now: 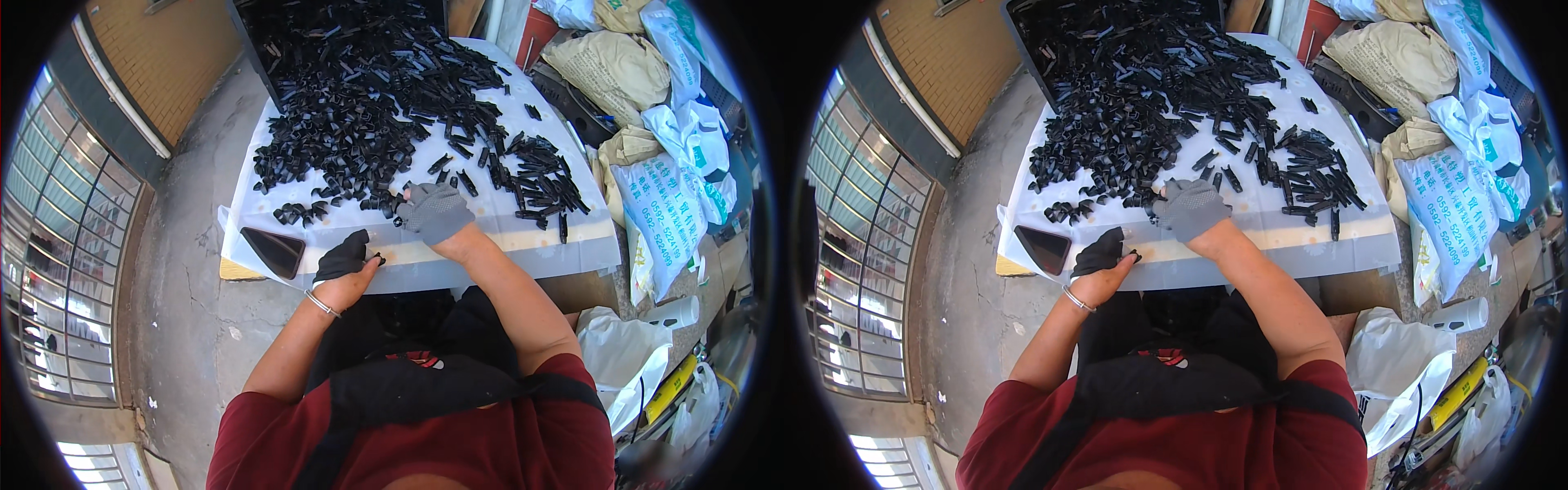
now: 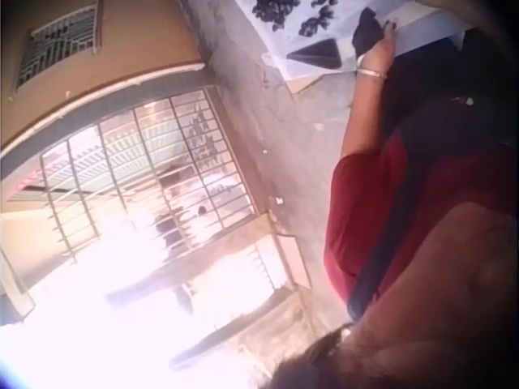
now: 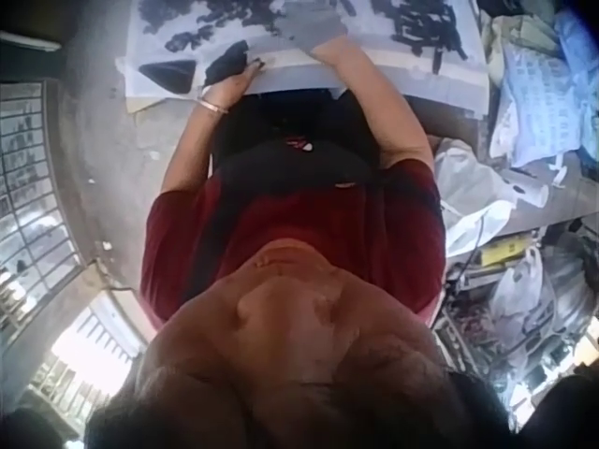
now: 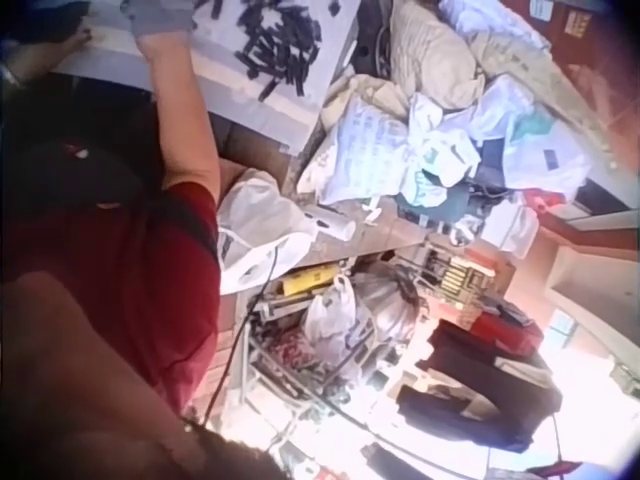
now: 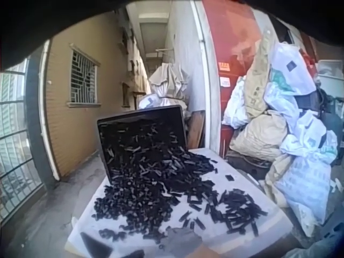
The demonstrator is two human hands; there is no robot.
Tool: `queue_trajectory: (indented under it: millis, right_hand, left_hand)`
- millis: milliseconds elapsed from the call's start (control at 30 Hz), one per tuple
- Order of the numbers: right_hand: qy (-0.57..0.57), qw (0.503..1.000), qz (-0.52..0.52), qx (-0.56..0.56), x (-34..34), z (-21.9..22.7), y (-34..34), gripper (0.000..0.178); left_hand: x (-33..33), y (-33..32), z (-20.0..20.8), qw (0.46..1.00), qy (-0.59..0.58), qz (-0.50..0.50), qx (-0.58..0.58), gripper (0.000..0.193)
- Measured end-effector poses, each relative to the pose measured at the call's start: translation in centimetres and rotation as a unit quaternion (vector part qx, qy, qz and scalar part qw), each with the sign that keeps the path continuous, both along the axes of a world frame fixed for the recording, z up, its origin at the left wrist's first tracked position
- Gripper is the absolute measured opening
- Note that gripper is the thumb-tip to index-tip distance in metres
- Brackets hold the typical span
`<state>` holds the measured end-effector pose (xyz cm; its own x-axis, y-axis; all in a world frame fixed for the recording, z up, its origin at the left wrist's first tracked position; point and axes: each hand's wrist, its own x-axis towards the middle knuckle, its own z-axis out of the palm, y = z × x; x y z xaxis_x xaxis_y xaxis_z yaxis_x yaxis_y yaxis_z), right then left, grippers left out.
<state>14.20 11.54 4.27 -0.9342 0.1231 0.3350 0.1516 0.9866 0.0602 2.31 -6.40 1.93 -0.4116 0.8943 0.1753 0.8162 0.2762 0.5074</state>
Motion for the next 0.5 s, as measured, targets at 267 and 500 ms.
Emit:
queue_trajectory:
  millis: [267,500]
  right_hand:
    - [-0.047,0.956,0.057,-0.285,3.6,0.9,-6.7,0.034]
    - [0.027,0.96,0.005,-0.279,4.9,1.1,-8.1,0.026]
  left_hand:
    - [-0.3,-1.1,0.4,0.973,-0.215,-0.073,0.035,0.046]
    - [1.4,-1.9,2.6,0.916,-0.385,-0.108,0.025,0.048]
